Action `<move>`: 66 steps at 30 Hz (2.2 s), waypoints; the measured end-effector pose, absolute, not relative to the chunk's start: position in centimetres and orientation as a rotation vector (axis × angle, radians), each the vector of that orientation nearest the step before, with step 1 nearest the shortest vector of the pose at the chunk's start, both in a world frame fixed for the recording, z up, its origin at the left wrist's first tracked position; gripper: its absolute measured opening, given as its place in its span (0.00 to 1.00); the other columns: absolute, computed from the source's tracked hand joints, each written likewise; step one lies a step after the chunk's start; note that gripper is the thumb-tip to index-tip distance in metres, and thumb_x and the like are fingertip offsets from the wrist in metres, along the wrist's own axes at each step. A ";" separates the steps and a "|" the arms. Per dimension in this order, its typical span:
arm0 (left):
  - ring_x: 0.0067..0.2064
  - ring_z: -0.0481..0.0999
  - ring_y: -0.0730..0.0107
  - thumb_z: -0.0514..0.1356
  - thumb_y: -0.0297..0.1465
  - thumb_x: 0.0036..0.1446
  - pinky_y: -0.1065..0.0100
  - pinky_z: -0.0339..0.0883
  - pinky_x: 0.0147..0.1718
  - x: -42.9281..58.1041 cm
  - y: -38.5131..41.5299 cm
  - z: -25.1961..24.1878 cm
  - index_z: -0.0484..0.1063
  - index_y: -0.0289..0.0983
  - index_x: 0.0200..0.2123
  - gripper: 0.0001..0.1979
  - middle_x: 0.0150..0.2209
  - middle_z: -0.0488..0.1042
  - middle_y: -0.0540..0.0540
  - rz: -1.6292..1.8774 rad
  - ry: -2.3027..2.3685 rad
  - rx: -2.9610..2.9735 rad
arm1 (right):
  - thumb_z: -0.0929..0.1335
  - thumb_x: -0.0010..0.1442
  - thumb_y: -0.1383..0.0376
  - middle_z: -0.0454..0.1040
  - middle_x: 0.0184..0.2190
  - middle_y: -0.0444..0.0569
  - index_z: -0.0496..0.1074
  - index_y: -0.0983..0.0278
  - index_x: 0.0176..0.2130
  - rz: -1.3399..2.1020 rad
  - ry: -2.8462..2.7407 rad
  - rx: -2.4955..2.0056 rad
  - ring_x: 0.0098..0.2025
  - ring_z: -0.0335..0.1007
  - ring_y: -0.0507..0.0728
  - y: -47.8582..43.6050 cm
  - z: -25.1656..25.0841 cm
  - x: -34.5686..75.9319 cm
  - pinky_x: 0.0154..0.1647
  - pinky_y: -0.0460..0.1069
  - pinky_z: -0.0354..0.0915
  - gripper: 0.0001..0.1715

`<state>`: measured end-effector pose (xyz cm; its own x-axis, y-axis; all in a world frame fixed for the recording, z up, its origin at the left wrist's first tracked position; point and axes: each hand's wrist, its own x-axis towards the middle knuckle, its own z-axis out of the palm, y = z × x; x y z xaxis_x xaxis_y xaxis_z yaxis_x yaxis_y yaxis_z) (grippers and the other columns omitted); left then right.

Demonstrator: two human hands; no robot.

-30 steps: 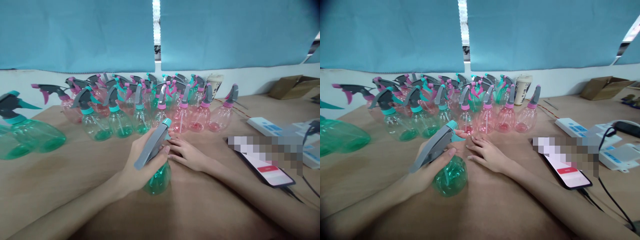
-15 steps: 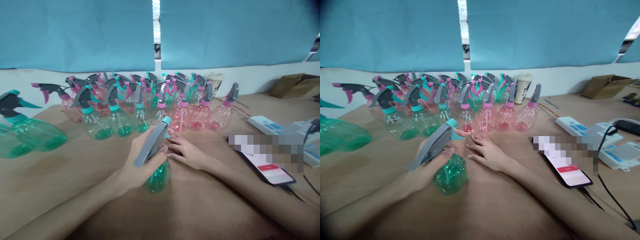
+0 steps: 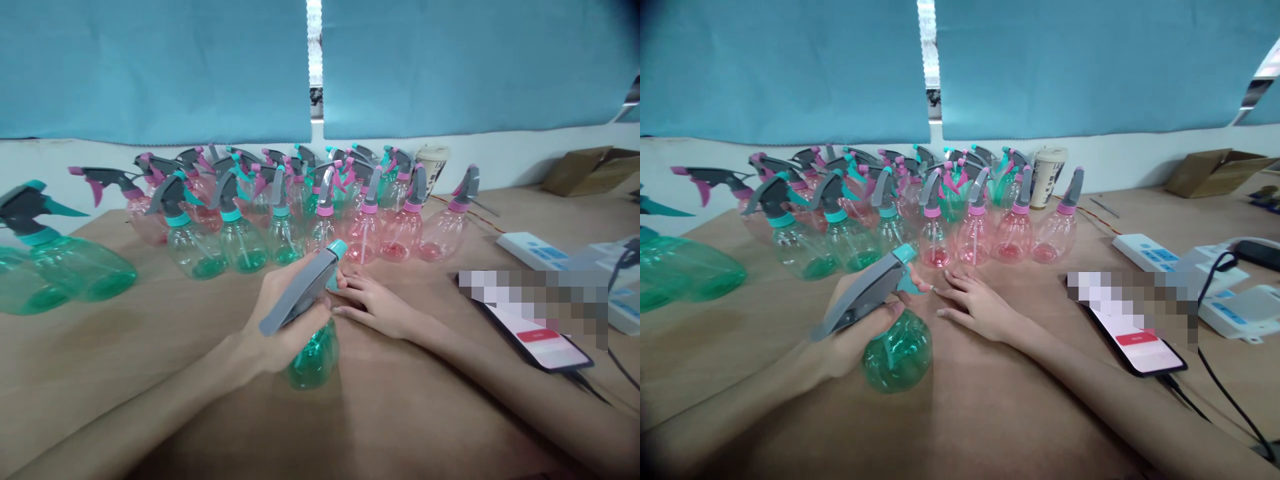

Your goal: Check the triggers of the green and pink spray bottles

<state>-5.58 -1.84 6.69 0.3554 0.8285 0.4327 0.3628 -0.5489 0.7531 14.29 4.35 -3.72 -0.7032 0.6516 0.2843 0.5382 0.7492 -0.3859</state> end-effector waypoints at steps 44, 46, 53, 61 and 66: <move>0.22 0.67 0.70 0.56 0.30 0.54 0.66 0.67 0.27 -5.6 -1.7 6.0 0.68 0.40 0.39 0.08 0.21 0.65 0.55 1.106 1.133 1.966 | 0.60 0.64 0.48 0.57 0.64 0.57 0.65 0.59 0.59 0.424 -2.514 -0.934 0.67 0.48 0.64 4.4 -3.8 14.4 0.64 0.65 0.50 0.30; 0.22 0.67 0.70 0.56 0.30 0.55 0.66 0.68 0.28 -5.6 -1.6 5.9 0.68 0.40 0.39 0.07 0.21 0.65 0.55 1.121 1.124 1.970 | 0.60 0.64 0.48 0.56 0.64 0.58 0.66 0.60 0.59 0.427 -2.518 -0.945 0.67 0.48 0.64 4.4 -3.8 14.3 0.64 0.65 0.50 0.30; 0.24 0.67 0.71 0.56 0.29 0.54 0.68 0.65 0.26 -5.6 -1.6 5.4 0.66 0.40 0.34 0.03 0.22 0.64 0.55 1.160 1.125 1.981 | 0.61 0.64 0.48 0.57 0.64 0.56 0.66 0.59 0.59 0.432 -2.499 -0.926 0.67 0.48 0.65 4.4 -3.9 14.4 0.64 0.65 0.51 0.30; 0.23 0.64 0.71 0.56 0.29 0.52 0.69 0.60 0.24 -5.5 -1.7 5.8 0.64 0.41 0.39 0.09 0.22 0.61 0.56 1.139 1.149 1.988 | 0.59 0.65 0.49 0.58 0.64 0.58 0.65 0.60 0.59 0.406 -2.534 -0.923 0.67 0.47 0.63 4.5 -3.9 14.4 0.64 0.64 0.51 0.30; 0.22 0.62 0.72 0.55 0.29 0.52 0.69 0.58 0.23 -5.4 -1.7 6.0 0.65 0.42 0.41 0.11 0.21 0.61 0.56 1.154 1.156 1.997 | 0.60 0.64 0.49 0.59 0.64 0.56 0.66 0.58 0.59 0.422 -2.500 -0.917 0.67 0.48 0.64 4.4 -3.9 14.4 0.64 0.65 0.51 0.29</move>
